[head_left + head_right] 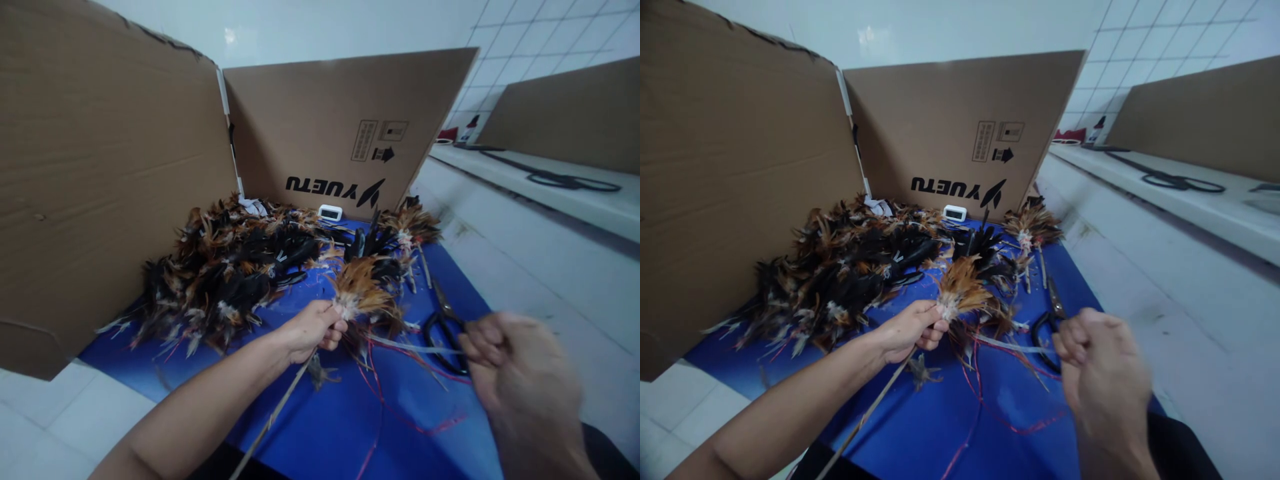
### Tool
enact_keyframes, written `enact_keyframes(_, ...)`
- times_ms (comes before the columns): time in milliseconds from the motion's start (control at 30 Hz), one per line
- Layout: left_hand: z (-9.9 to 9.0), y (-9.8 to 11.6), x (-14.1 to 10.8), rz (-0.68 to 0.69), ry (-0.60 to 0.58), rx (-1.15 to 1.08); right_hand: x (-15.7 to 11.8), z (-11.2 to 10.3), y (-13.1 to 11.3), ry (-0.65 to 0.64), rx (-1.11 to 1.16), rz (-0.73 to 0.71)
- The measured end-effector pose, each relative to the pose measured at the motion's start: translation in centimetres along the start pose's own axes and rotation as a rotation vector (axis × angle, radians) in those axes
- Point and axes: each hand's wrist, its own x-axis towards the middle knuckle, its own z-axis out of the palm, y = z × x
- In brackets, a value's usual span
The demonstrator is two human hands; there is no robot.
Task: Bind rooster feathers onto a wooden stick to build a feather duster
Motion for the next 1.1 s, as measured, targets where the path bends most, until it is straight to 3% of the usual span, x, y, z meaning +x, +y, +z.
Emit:
enact_keyframes(200,0.4,-0.1,0.0,-0.015,-0.004,0.021,-2.5,1.1,3.6,-0.402,-0.534,0.165)
enact_keyframes(300,0.8,-0.2,-0.1,-0.028,-0.019,0.044,-3.6,2.0,4.4,-0.518,-0.586,0.189)
enact_keyframes(533,1.3,-0.9,-0.2,-0.041,-0.048,0.096,-3.9,2.5,5.2,-0.442,-0.533,0.276)
enact_keyframes(767,1.2,-0.9,-0.5,-0.083,-0.101,0.098,-3.7,2.4,5.4,-0.506,-0.392,0.430)
enact_keyframes(1100,1.4,-0.9,-0.3,-0.152,-0.101,0.078,-3.7,2.2,5.5,-0.550,-0.329,0.478)
